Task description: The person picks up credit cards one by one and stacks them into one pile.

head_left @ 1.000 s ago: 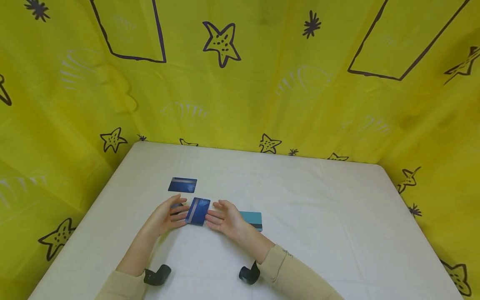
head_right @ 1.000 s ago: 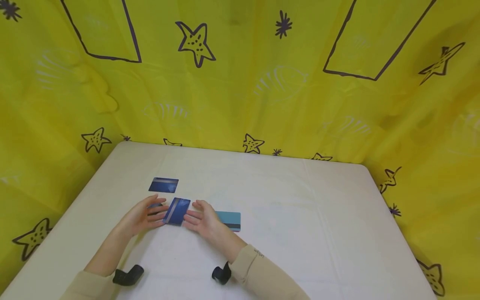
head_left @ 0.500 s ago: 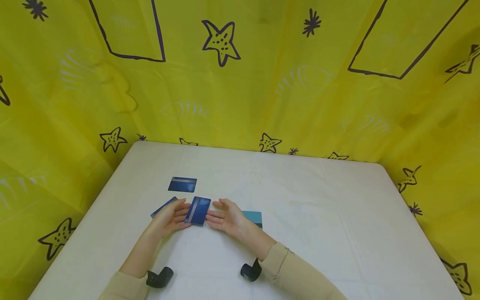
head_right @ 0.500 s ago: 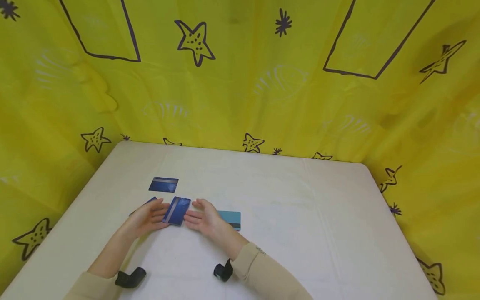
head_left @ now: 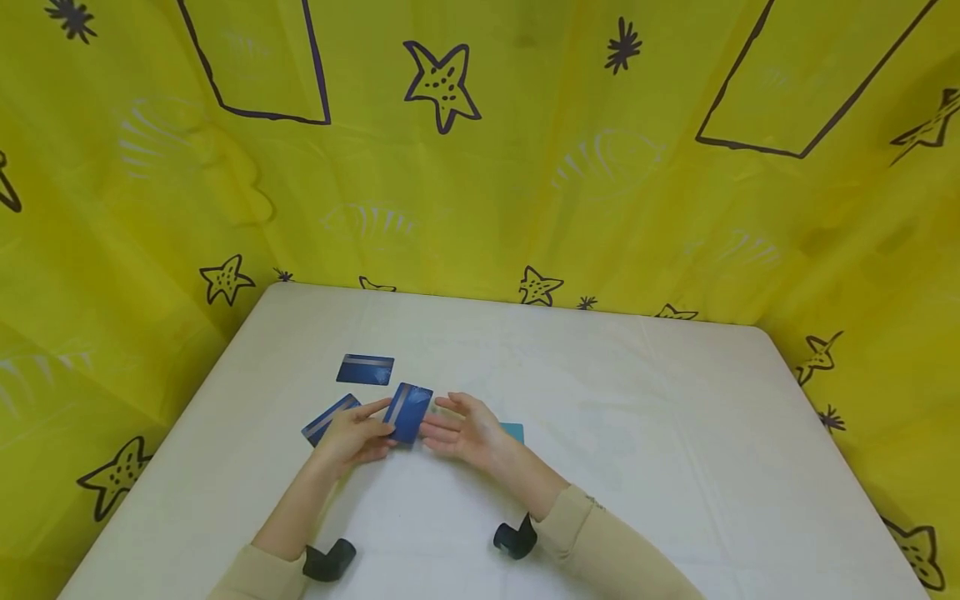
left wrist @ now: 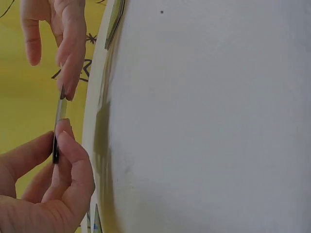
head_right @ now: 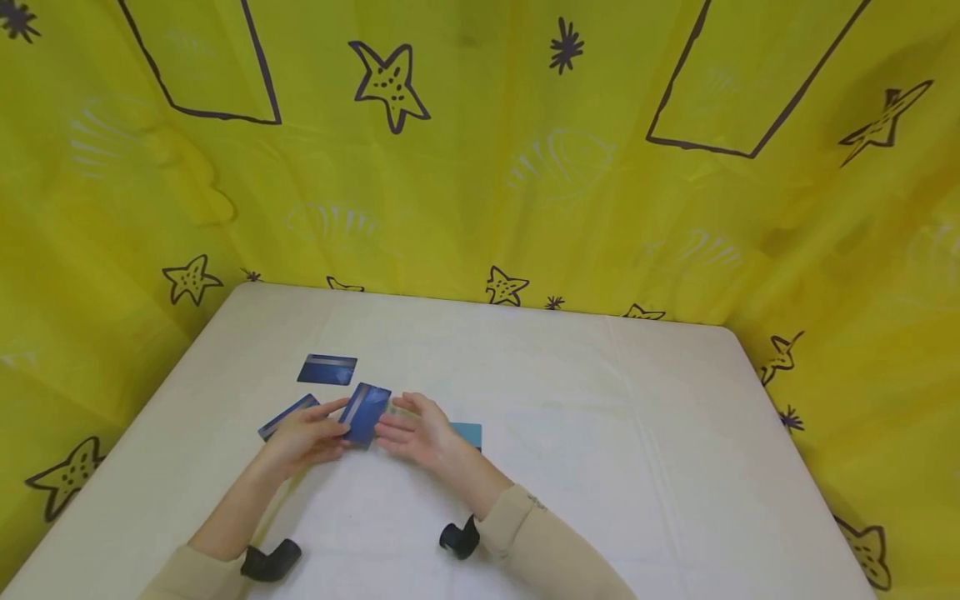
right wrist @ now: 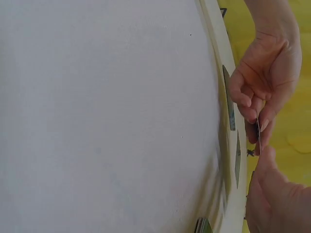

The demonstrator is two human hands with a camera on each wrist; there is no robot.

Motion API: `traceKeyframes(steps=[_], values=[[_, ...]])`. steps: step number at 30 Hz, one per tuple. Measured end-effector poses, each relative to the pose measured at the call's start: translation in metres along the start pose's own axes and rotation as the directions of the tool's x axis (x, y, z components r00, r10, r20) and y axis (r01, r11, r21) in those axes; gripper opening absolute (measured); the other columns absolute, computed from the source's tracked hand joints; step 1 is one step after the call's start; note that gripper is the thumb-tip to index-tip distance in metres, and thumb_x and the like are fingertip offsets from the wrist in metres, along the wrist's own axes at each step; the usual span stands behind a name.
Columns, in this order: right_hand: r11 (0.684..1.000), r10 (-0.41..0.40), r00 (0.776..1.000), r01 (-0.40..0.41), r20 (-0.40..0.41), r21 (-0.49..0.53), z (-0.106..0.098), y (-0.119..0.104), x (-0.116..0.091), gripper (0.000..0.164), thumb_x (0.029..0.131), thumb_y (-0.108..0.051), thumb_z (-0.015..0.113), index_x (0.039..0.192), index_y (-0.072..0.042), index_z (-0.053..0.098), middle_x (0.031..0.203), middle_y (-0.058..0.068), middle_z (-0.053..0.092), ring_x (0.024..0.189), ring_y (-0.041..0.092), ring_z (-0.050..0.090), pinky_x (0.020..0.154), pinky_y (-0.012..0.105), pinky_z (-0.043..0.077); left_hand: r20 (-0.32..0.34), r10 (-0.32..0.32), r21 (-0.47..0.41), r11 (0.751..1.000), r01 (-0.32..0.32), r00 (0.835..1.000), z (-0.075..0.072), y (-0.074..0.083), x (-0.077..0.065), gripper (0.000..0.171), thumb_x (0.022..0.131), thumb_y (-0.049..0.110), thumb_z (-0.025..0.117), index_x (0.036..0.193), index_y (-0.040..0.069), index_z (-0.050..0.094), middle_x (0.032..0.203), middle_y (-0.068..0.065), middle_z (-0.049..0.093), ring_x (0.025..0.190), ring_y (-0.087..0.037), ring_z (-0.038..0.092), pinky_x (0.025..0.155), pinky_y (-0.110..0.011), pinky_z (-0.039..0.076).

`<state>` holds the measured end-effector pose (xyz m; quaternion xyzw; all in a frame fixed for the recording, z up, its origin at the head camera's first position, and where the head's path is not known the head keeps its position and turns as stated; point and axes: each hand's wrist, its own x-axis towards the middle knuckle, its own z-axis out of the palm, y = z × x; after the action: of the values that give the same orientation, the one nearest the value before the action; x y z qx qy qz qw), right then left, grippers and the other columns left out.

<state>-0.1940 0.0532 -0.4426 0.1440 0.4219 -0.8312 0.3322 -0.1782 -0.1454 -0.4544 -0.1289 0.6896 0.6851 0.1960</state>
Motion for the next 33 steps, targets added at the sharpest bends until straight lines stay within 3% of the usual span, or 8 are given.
traceKeyframes(steps=[5, 10, 13, 15, 19, 21, 27, 33], values=[[0.991, 0.011, 1.000, -0.009, 0.018, -0.136, -0.010, -0.007, -0.005, 0.052, 0.096, -0.027, 0.036, 0.139, 0.002, 0.028, 0.137, 0.031, 0.034, 0.126, 0.041, 0.037, 0.102, 0.051, 0.033, 0.015, 0.017, -0.028, 0.999, -0.017, 1.000, 0.007, 0.003, -0.003, 0.055, 0.085, -0.002, 0.057, 0.137, 0.002, 0.040, 0.073, -0.005, 0.063, 0.059, -0.012, 0.062, 0.056, -0.020, 0.052], [0.939, -0.027, 0.999, 0.011, -0.041, -0.344, -0.021, -0.017, -0.006, 0.044, 0.093, -0.023, 0.044, 0.130, 0.002, 0.043, 0.126, 0.025, 0.051, 0.113, 0.036, 0.053, 0.094, 0.046, 0.044, 0.055, 0.039, -0.009, 0.999, -0.039, 0.998, 0.013, 0.005, -0.007, 0.053, 0.084, -0.003, 0.057, 0.135, 0.001, 0.042, 0.076, -0.004, 0.062, 0.060, -0.012, 0.063, 0.053, -0.020, 0.052], [0.886, -0.071, 0.993, 0.020, -0.093, -0.464, -0.025, -0.023, -0.008, 0.037, 0.090, -0.021, 0.053, 0.119, 0.002, 0.054, 0.110, 0.019, 0.063, 0.099, 0.031, 0.062, 0.084, 0.041, 0.051, 0.080, 0.042, 0.031, 0.999, -0.044, 0.996, 0.018, 0.007, -0.010, 0.050, 0.085, -0.002, 0.057, 0.134, 0.001, 0.044, 0.079, -0.004, 0.062, 0.061, -0.013, 0.063, 0.053, -0.021, 0.052], [0.830, -0.097, 0.989, 0.018, -0.113, -0.557, -0.028, -0.026, -0.009, 0.034, 0.087, -0.022, 0.058, 0.112, 0.001, 0.060, 0.100, 0.014, 0.067, 0.090, 0.027, 0.065, 0.076, 0.036, 0.054, 0.095, 0.040, 0.056, 0.997, -0.045, 0.995, 0.021, 0.007, -0.011, 0.048, 0.085, -0.001, 0.056, 0.132, 0.002, 0.046, 0.080, -0.005, 0.062, 0.062, -0.013, 0.063, 0.052, -0.022, 0.053], [0.719, -0.126, 0.986, 0.012, -0.113, -0.695, -0.035, -0.033, -0.009, 0.031, 0.084, -0.022, 0.063, 0.106, -0.001, 0.065, 0.087, 0.006, 0.069, 0.078, 0.019, 0.067, 0.065, 0.029, 0.055, 0.133, 0.029, 0.098, 0.994, -0.042, 0.991, 0.026, 0.009, -0.011, 0.045, 0.087, -0.001, 0.055, 0.131, 0.002, 0.048, 0.079, -0.007, 0.063, 0.062, -0.015, 0.064, 0.052, -0.022, 0.053], [0.686, -0.118, 0.987, 0.006, -0.104, -0.728, -0.038, -0.035, -0.009, 0.030, 0.084, -0.022, 0.064, 0.105, -0.001, 0.065, 0.082, 0.004, 0.068, 0.075, 0.017, 0.067, 0.063, 0.028, 0.055, 0.144, 0.021, 0.113, 0.993, -0.038, 0.989, 0.028, 0.010, -0.011, 0.045, 0.087, -0.001, 0.055, 0.131, 0.002, 0.048, 0.079, -0.008, 0.063, 0.062, -0.016, 0.064, 0.052, -0.023, 0.053], [0.659, -0.077, 0.993, -0.020, -0.095, -0.752, -0.042, -0.038, -0.012, 0.028, 0.081, -0.020, 0.068, 0.101, 0.000, 0.067, 0.072, 0.002, 0.068, 0.064, 0.012, 0.065, 0.057, 0.025, 0.054, 0.175, 0.024, 0.127, 0.991, -0.047, 0.984, 0.033, 0.010, -0.010, 0.043, 0.086, -0.002, 0.055, 0.128, 0.001, 0.051, 0.078, -0.008, 0.064, 0.062, -0.018, 0.065, 0.052, -0.024, 0.053], [0.687, -0.078, 0.988, -0.046, -0.136, -0.726, -0.047, -0.038, -0.014, 0.028, 0.080, -0.020, 0.069, 0.101, -0.001, 0.067, 0.068, 0.000, 0.067, 0.062, 0.010, 0.065, 0.056, 0.022, 0.052, 0.128, 0.006, 0.096, 0.995, -0.018, 0.992, 0.039, 0.008, -0.008, 0.040, 0.084, 0.001, 0.059, 0.124, 0.001, 0.055, 0.077, -0.008, 0.064, 0.058, -0.015, 0.063, 0.052, -0.024, 0.053]])
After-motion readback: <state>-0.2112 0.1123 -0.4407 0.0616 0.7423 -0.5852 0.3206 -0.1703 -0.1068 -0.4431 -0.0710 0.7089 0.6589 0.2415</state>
